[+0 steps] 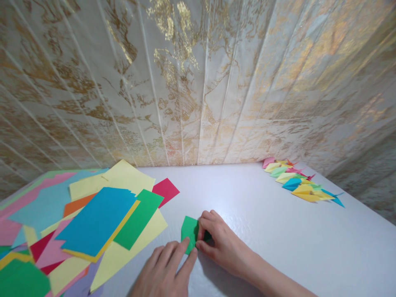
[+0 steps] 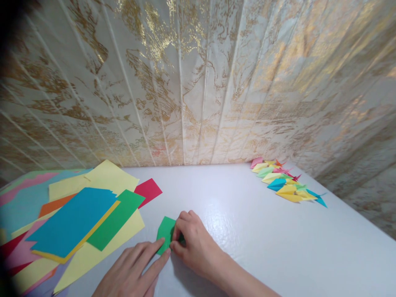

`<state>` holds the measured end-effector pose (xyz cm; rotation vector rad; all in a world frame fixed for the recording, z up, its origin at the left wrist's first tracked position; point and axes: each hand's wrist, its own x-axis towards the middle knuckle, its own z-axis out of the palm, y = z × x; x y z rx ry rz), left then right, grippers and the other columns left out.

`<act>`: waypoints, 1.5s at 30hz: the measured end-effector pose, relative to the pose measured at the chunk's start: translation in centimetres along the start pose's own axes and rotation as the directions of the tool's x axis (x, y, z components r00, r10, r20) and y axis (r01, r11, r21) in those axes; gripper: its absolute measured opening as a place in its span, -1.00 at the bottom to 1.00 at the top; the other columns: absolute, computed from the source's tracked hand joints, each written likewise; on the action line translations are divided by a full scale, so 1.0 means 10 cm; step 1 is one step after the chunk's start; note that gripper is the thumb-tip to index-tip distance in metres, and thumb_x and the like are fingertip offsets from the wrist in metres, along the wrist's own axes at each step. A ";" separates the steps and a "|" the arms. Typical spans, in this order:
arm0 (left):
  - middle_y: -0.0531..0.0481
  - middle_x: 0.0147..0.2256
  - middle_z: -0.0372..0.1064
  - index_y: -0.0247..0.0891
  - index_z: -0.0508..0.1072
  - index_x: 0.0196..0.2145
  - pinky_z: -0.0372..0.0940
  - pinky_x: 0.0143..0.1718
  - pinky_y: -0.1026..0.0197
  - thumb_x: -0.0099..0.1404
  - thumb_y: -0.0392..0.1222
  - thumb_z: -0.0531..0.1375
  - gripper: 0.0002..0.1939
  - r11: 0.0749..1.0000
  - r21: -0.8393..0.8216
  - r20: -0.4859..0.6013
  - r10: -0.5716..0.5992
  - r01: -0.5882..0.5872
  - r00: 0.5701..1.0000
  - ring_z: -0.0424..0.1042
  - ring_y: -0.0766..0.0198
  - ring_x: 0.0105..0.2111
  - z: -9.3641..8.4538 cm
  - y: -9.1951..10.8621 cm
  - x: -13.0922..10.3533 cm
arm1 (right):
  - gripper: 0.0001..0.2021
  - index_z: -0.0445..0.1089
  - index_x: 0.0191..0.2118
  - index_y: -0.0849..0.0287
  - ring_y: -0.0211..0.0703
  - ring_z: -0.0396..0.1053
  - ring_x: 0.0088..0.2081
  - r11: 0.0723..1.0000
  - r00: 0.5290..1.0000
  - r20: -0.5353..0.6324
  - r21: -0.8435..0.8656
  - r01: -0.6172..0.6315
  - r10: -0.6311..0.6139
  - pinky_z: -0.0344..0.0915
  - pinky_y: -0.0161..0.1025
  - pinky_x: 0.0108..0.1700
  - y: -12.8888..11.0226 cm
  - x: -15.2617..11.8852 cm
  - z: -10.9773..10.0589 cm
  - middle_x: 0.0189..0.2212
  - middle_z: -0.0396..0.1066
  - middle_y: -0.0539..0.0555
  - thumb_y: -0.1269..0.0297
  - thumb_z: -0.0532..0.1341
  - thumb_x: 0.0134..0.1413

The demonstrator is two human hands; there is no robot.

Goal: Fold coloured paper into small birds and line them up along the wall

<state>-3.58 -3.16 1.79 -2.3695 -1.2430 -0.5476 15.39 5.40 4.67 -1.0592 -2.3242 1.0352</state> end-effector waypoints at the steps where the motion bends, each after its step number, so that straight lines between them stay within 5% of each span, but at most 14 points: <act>1: -0.01 -0.12 0.60 -0.17 0.52 -0.04 0.31 -0.19 0.16 0.36 -0.33 -0.04 -0.61 1.000 0.000 0.006 0.002 -0.002 1.000 0.52 0.20 -0.25 -0.01 0.00 0.01 | -0.72 0.24 -0.44 0.18 -0.14 0.24 -0.21 1.000 1.000 -0.001 -0.001 0.004 -0.004 0.14 -0.16 -0.04 0.00 0.00 0.00 -0.35 0.26 -0.03 0.67 0.29 -0.02; 19: -0.01 0.08 0.51 -0.24 0.50 -0.02 0.28 0.03 0.14 0.13 -0.47 0.03 -0.51 0.986 0.020 0.019 0.162 -0.163 0.987 0.42 0.15 0.09 -0.13 -0.09 0.10 | -0.52 0.27 -0.19 0.14 -0.06 0.19 -0.13 1.000 0.998 -0.055 0.000 -0.005 0.005 0.18 -0.14 -0.07 0.10 -0.09 -0.04 -0.21 0.33 0.04 0.78 0.05 -0.24; 27: -0.06 0.06 0.52 -0.19 0.42 0.09 0.37 -0.09 0.16 0.23 -0.23 0.18 -0.55 0.995 0.008 0.118 0.095 -0.097 0.988 0.53 0.12 -0.11 0.05 -0.02 0.01 | -0.50 0.30 -0.22 0.10 -0.10 0.25 -0.15 0.999 0.975 -0.218 -0.002 -0.044 0.043 0.20 -0.15 -0.06 0.31 -0.09 -0.28 -0.24 0.34 0.02 0.76 0.00 -0.29; 32: -0.15 0.03 0.53 -0.24 0.43 0.07 0.39 -0.15 0.13 0.29 0.02 0.24 -0.54 0.997 0.041 0.053 0.069 -0.071 0.996 0.54 0.04 -0.13 0.19 0.08 0.08 | -0.66 0.34 -0.25 0.12 -0.13 0.32 -0.18 0.999 0.990 -0.140 0.052 -0.003 0.010 0.25 -0.21 -0.09 0.12 -0.11 -0.17 -0.29 0.38 0.01 0.71 0.11 -0.06; 37: -0.04 -0.03 0.57 -0.22 0.44 0.07 0.41 -0.13 0.16 0.25 -0.13 0.25 -0.58 0.991 -0.125 0.011 0.039 -0.037 0.999 0.52 0.12 -0.15 0.12 -0.02 0.13 | -0.72 0.36 -0.27 0.14 -0.10 0.31 -0.14 0.999 0.993 -0.115 0.046 -0.027 0.032 0.24 -0.19 -0.07 0.08 -0.10 -0.02 -0.30 0.41 0.00 0.68 0.21 -0.04; 45: 0.01 -0.02 0.56 -0.19 0.44 0.08 0.41 -0.07 0.15 0.19 -0.22 0.31 -0.53 0.964 -0.265 0.049 0.009 0.004 0.999 0.48 0.14 -0.10 0.04 -0.12 0.20 | -0.58 0.31 -0.12 0.16 -0.05 0.24 -0.06 1.000 1.000 0.009 -0.015 -0.022 0.023 0.21 -0.15 0.02 0.01 -0.14 -0.13 -0.13 0.37 0.08 0.68 0.26 -0.13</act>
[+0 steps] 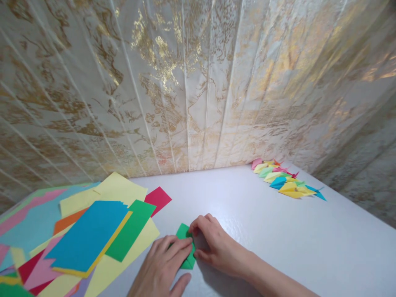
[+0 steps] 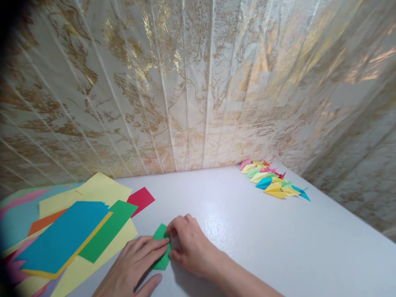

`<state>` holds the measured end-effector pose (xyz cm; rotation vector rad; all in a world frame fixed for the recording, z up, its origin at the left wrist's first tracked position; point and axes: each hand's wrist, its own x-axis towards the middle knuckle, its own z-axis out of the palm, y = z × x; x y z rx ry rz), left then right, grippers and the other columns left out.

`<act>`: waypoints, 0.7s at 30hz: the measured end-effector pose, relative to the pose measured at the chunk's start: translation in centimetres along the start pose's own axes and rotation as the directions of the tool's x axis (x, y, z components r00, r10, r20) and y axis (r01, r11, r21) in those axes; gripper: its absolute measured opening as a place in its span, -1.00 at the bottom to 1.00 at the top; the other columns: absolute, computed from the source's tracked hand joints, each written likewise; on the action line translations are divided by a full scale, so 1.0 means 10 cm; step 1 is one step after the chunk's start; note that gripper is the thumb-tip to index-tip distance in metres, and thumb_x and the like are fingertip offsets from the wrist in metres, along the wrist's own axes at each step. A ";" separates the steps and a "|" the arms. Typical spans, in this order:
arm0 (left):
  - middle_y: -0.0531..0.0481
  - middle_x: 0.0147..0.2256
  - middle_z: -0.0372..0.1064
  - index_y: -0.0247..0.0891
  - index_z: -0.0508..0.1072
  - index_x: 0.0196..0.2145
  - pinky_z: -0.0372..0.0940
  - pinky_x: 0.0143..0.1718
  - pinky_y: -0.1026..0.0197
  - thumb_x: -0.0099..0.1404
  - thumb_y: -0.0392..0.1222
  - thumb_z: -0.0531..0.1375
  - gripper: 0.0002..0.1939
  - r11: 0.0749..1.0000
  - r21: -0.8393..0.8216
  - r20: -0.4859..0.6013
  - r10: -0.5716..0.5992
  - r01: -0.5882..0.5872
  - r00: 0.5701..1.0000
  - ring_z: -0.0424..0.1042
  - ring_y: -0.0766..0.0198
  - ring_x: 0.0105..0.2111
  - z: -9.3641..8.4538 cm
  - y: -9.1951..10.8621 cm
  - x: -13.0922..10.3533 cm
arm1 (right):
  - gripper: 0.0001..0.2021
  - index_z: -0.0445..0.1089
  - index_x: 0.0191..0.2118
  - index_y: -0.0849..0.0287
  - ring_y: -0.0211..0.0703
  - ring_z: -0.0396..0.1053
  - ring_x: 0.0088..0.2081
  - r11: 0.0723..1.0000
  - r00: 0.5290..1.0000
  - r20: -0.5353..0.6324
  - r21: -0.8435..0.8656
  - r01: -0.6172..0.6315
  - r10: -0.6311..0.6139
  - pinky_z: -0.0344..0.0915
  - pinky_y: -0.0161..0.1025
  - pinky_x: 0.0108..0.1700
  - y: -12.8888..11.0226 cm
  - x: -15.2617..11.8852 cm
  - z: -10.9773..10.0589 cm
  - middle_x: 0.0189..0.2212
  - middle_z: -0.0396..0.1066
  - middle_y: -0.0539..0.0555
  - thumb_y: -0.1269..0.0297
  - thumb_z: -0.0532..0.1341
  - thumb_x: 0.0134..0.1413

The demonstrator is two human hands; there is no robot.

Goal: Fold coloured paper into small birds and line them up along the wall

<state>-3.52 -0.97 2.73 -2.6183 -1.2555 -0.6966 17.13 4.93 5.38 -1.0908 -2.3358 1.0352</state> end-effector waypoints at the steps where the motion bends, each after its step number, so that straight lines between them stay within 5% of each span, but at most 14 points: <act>1: 0.01 -0.02 0.56 -0.19 0.44 0.06 0.41 -0.07 0.15 0.19 -0.22 0.33 -0.54 1.000 -0.021 0.012 -0.009 0.010 1.000 0.48 0.14 -0.10 -0.01 0.00 0.02 | -0.55 0.30 -0.10 0.16 -0.04 0.23 -0.04 1.000 1.000 0.022 -0.018 0.006 -0.006 0.21 -0.14 0.04 -0.01 -0.01 -0.02 -0.11 0.36 0.09 0.68 0.24 -0.15; 8: 0.08 -0.06 0.55 -0.13 0.47 -0.10 0.38 -0.07 0.14 0.22 -0.28 0.35 -0.72 0.979 -0.175 0.075 -0.091 0.103 0.993 0.49 0.18 -0.11 -0.03 0.02 0.06 | -0.62 0.36 -0.17 0.14 -0.05 0.29 -0.07 0.990 0.988 0.067 -0.021 0.140 -0.138 0.24 -0.18 0.00 0.07 -0.10 -0.06 -0.14 0.41 0.08 0.66 0.20 -0.14; 14: 0.02 -0.14 0.59 -0.20 0.47 -0.20 0.36 -0.11 0.08 0.43 -0.29 0.11 -0.86 0.998 -0.037 -0.037 0.040 -0.041 0.999 0.53 0.17 -0.22 -0.01 0.05 0.07 | -0.77 0.42 -0.17 0.10 -0.08 0.34 -0.15 0.921 0.939 0.023 -0.189 0.341 -0.343 0.25 -0.18 -0.08 0.19 -0.21 0.08 -0.15 0.50 0.06 0.56 0.19 0.12; 21: -0.01 -0.13 0.58 -0.20 0.47 -0.22 0.40 -0.10 0.14 0.41 -0.37 0.08 -0.82 0.999 -0.049 -0.053 -0.012 0.010 0.999 0.53 0.20 -0.17 0.01 0.03 0.04 | -0.85 0.46 -0.35 0.13 -0.12 0.30 -0.24 0.957 0.965 -0.078 -0.172 0.235 -0.251 0.23 -0.19 -0.15 0.16 -0.09 0.19 -0.32 0.49 0.03 0.55 0.25 0.11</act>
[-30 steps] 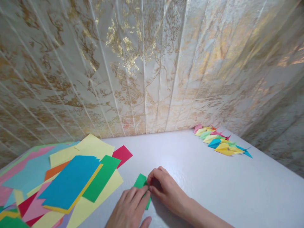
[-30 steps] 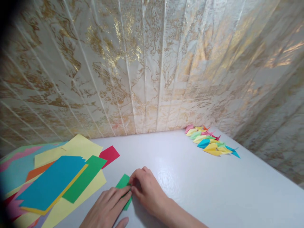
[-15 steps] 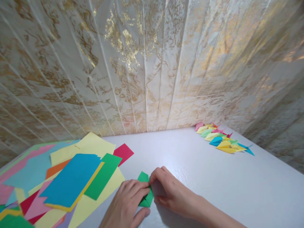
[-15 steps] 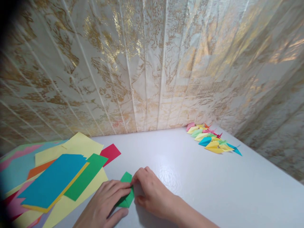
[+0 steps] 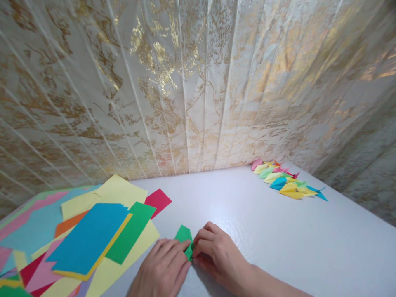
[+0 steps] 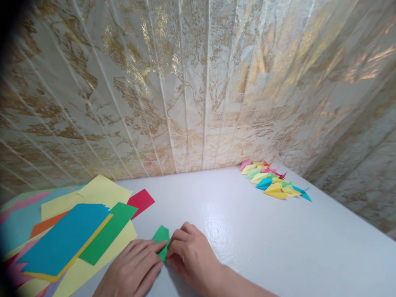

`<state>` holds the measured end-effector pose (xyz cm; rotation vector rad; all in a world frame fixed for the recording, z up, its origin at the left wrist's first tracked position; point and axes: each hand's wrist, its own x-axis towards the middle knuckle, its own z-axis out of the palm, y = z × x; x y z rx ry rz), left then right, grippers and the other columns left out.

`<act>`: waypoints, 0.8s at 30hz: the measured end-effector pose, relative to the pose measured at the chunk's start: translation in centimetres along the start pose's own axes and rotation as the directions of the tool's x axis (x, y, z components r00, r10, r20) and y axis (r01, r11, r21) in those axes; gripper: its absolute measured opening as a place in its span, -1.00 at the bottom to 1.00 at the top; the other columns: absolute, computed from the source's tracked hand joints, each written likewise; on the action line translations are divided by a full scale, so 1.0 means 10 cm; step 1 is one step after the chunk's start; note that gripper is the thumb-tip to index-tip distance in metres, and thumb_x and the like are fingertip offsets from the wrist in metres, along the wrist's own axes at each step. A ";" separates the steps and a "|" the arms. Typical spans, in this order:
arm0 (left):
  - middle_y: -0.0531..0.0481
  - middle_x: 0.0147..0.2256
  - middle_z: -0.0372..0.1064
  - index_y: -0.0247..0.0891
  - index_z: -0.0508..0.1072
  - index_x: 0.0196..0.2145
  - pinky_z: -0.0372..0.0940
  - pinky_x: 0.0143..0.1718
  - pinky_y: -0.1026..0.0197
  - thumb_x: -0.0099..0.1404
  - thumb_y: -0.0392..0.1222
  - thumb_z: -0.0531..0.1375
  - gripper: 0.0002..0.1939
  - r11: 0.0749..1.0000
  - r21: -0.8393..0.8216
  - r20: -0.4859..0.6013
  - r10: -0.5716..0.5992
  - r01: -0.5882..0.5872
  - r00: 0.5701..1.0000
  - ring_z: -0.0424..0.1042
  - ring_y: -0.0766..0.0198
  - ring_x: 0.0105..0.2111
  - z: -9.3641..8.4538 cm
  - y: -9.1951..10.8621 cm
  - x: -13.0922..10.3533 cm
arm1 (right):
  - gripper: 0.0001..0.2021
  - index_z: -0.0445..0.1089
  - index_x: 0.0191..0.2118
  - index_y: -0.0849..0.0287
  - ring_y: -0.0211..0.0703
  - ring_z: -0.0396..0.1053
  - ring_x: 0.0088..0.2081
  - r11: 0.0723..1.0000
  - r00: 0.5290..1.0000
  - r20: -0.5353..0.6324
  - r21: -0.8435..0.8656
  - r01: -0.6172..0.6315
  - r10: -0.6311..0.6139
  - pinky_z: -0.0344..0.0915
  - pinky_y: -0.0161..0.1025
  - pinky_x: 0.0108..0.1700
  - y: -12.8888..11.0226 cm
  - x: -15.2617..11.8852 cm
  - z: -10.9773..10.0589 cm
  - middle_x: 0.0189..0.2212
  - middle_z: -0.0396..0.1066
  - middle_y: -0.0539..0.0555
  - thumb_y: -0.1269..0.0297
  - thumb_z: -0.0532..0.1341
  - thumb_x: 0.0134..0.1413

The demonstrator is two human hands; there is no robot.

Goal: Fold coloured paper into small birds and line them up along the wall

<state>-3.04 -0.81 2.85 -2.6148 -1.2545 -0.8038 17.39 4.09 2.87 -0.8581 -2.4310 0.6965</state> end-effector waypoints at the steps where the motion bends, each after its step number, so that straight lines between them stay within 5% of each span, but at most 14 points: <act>1: -0.01 -0.12 0.57 -0.19 0.46 -0.25 0.41 -0.10 0.16 0.39 -0.37 0.09 -0.83 0.999 -0.018 0.003 -0.039 0.039 0.999 0.52 0.20 -0.14 0.00 0.00 -0.01 | -0.85 0.47 -0.37 0.13 -0.12 0.29 -0.22 0.998 0.999 -0.005 0.039 -0.049 0.049 0.23 -0.19 -0.13 -0.02 0.02 -0.02 -0.32 0.47 0.02 0.55 0.28 0.08; 5: -0.03 -0.12 0.52 -0.15 0.42 -0.37 0.46 -0.12 0.16 0.32 -0.37 0.14 -0.84 0.972 -0.109 0.011 -0.206 0.206 0.978 0.49 0.17 -0.09 0.02 0.01 -0.04 | -0.83 0.47 -0.44 0.14 -0.10 0.27 -0.17 0.962 0.969 0.016 0.124 -0.245 0.245 0.20 -0.15 -0.05 -0.10 0.09 -0.09 -0.31 0.43 0.00 0.58 0.35 -0.03; 9: -0.08 -0.12 0.45 -0.15 0.40 -0.39 0.47 -0.16 0.12 0.30 -0.37 0.12 -0.84 0.938 -0.148 0.005 -0.316 0.313 0.949 0.46 0.12 -0.08 0.06 0.05 -0.02 | -0.85 0.46 -0.43 0.14 -0.08 0.24 -0.15 0.937 0.948 0.052 0.143 -0.319 0.315 0.17 -0.13 -0.03 -0.15 0.12 -0.11 -0.31 0.39 0.00 0.55 0.35 -0.01; 17: -0.09 -0.09 0.38 -0.15 0.44 -0.29 0.42 -0.12 0.07 0.38 -0.29 0.09 -0.85 0.940 -0.095 0.070 -0.321 0.326 0.945 0.41 0.10 -0.08 0.04 0.08 0.04 | -0.85 0.43 -0.40 0.15 -0.10 0.22 -0.16 0.939 0.947 0.066 0.120 -0.322 0.316 0.14 -0.11 -0.03 -0.15 0.13 -0.11 -0.31 0.38 -0.01 0.55 0.29 0.08; 24: -0.09 -0.11 0.36 -0.16 0.37 -0.37 0.41 -0.18 0.03 0.31 -0.34 0.11 -0.87 0.944 -0.047 0.097 -0.322 0.327 0.942 0.40 0.05 -0.10 0.09 0.07 0.04 | -0.85 0.43 -0.40 0.15 -0.08 0.23 -0.14 0.944 0.951 0.067 0.118 -0.308 0.302 0.13 -0.13 -0.04 -0.14 0.12 -0.09 -0.30 0.36 0.00 0.55 0.33 -0.02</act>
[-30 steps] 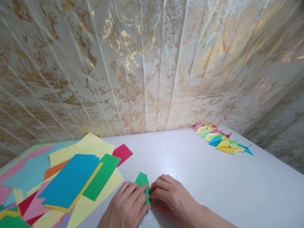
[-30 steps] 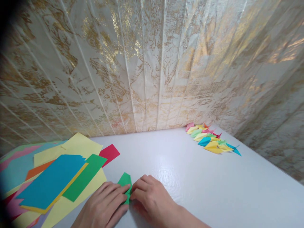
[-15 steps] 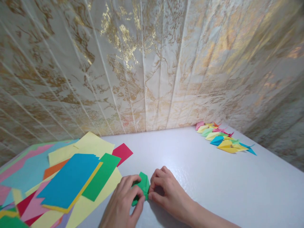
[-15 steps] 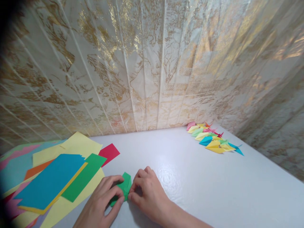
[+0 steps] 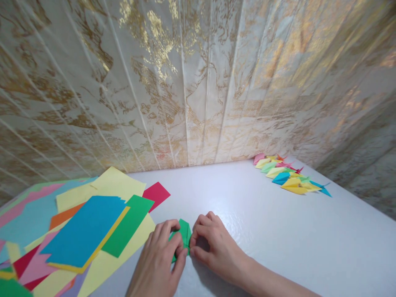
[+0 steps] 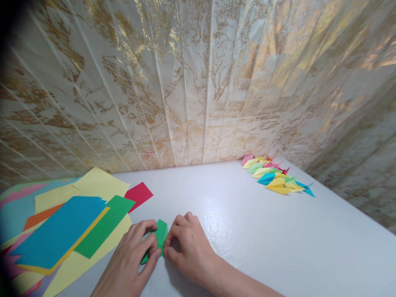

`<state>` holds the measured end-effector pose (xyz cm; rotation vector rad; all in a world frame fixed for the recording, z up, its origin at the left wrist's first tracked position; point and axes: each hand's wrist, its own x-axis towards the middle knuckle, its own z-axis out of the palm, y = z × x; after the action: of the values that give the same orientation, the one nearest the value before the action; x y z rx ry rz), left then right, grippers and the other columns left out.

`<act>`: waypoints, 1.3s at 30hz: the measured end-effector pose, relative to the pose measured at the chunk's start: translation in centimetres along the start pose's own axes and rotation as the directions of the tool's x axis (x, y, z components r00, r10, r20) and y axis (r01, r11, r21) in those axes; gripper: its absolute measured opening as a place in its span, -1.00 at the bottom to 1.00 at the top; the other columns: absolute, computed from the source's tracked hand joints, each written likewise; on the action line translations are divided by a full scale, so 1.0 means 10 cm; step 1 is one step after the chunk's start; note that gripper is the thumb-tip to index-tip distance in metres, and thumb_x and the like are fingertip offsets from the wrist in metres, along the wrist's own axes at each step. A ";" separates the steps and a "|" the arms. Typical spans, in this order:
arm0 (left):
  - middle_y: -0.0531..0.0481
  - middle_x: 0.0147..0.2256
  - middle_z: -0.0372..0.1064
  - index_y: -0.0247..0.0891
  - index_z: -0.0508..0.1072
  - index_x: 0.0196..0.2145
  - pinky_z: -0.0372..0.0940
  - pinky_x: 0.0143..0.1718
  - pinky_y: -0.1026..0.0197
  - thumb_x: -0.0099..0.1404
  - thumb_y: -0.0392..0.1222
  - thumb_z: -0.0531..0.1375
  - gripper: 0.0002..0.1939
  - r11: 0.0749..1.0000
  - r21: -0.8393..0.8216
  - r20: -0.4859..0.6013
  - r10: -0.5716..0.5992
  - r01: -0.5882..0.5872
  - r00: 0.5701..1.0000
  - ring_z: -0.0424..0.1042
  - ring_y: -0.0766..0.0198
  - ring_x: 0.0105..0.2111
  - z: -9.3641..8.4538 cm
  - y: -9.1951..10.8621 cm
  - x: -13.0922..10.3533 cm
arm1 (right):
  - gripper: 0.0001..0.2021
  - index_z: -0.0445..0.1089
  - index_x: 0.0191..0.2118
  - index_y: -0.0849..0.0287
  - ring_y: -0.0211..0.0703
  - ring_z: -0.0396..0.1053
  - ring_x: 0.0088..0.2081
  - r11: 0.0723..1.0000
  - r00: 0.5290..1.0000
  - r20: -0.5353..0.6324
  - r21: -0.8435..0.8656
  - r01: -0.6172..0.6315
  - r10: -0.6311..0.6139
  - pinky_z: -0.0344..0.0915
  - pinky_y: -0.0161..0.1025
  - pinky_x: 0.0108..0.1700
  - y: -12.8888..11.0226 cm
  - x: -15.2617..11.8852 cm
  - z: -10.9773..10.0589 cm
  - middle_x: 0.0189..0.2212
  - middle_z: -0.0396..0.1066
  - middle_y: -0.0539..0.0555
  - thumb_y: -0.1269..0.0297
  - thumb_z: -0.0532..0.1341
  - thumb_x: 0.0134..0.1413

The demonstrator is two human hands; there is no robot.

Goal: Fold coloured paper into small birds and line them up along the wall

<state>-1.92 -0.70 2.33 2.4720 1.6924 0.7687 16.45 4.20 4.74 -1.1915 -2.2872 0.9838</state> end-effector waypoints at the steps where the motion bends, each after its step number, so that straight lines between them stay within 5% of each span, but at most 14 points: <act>1: -0.09 -0.11 0.36 -0.17 0.34 -0.41 0.41 -0.18 0.02 0.31 -0.35 0.11 -0.85 1.000 0.002 -0.006 -0.009 0.009 1.000 0.39 0.05 -0.10 0.01 -0.01 0.00 | -0.84 0.42 -0.40 0.15 -0.08 0.23 -0.14 1.000 1.000 -0.002 -0.003 0.000 0.000 0.13 -0.12 -0.04 0.00 0.00 0.00 -0.31 0.36 0.00 0.56 0.32 -0.03; 9: -0.07 -0.12 0.36 -0.16 0.31 -0.44 0.39 -0.20 0.06 0.31 -0.32 0.13 -0.84 0.999 -0.042 -0.002 -0.025 0.025 1.000 0.38 0.07 -0.12 0.03 -0.05 -0.01 | -0.73 0.41 -0.34 0.17 -0.11 0.25 -0.17 0.999 0.999 -0.033 -0.009 0.039 -0.039 0.16 -0.15 -0.07 0.05 -0.01 -0.01 -0.31 0.40 -0.01 0.69 0.26 -0.11; 18: -0.07 -0.10 0.32 -0.16 0.29 -0.45 0.35 -0.17 -0.01 0.31 -0.32 0.13 -0.82 0.991 -0.111 0.032 -0.069 0.072 0.997 0.35 0.03 -0.09 0.08 -0.07 -0.02 | -0.65 0.50 -0.13 0.12 -0.10 0.35 -0.14 0.888 0.897 -0.002 -0.139 0.437 -0.442 0.28 -0.19 -0.07 0.25 -0.13 -0.01 -0.12 0.52 0.05 0.66 0.11 0.14; 24: -0.05 -0.09 0.31 -0.16 0.30 -0.44 0.35 -0.12 0.00 0.32 -0.28 0.17 -0.82 0.987 -0.143 0.050 -0.064 0.071 0.997 0.33 0.03 -0.06 0.10 -0.14 -0.03 | -0.55 0.47 -0.03 0.09 -0.12 0.39 -0.07 0.883 0.889 0.044 -0.104 0.457 -0.455 0.29 -0.20 -0.01 0.26 -0.17 -0.15 -0.02 0.53 0.02 0.69 0.10 0.08; 39: -0.04 -0.09 0.31 -0.17 0.26 -0.48 0.30 -0.10 -0.02 0.26 -0.33 0.19 -0.79 0.975 -0.180 0.029 -0.126 0.129 0.992 0.32 0.02 -0.05 0.11 -0.10 -0.04 | -0.77 0.42 -0.08 0.11 -0.10 0.39 -0.04 0.824 0.868 0.104 -0.278 0.494 -0.486 0.24 -0.16 -0.03 0.25 -0.21 -0.10 0.00 0.50 0.05 0.52 0.14 0.25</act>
<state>-2.42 -0.39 0.96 2.2211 1.6738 0.8435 19.61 3.86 3.61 -0.6142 -2.6352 0.4762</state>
